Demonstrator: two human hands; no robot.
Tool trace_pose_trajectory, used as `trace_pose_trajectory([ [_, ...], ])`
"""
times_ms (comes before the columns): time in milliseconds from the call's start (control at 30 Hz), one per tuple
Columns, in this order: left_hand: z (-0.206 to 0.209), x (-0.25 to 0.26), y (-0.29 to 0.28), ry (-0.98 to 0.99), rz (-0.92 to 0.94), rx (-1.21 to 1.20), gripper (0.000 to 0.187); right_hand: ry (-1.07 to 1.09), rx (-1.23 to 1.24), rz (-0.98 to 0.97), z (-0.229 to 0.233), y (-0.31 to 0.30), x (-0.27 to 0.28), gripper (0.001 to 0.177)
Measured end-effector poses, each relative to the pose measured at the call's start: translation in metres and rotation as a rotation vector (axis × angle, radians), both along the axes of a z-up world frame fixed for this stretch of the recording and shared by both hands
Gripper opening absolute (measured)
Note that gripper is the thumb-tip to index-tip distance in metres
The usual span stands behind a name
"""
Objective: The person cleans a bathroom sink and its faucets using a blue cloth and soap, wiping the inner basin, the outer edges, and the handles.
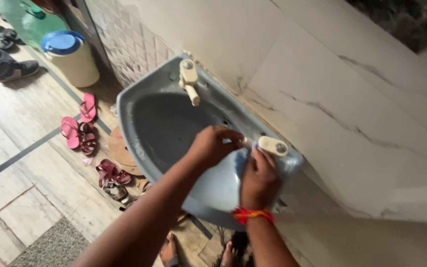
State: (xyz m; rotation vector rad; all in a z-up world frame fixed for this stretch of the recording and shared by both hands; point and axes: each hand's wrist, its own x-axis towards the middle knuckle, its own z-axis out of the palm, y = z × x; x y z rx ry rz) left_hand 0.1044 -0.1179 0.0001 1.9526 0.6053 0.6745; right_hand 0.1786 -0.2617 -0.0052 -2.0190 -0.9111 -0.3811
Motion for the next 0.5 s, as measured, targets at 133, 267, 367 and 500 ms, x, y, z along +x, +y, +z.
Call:
trace_pose_trajectory([
  [133, 0.007, 0.004, 0.001, 0.102, -0.013, 0.075, 0.023, 0.034, -0.049, 0.087, -0.005, 0.006, -0.022, 0.054],
  [267, 0.020, 0.000, 0.000, 0.234, -0.027, 0.152, 0.022, 0.140, -0.178, 0.107, 0.012, -0.005, -0.032, 0.078],
  [367, 0.031, 0.001, 0.005, 0.324, -0.054, 0.193, 0.022, 0.094, -0.115, 0.251, 0.018, -0.007, -0.031, 0.083],
  [500, 0.034, 0.005, 0.007, 0.368, -0.081, 0.268, 0.021, 0.140, -0.159, 0.267, 0.025, -0.012, -0.017, 0.083],
])
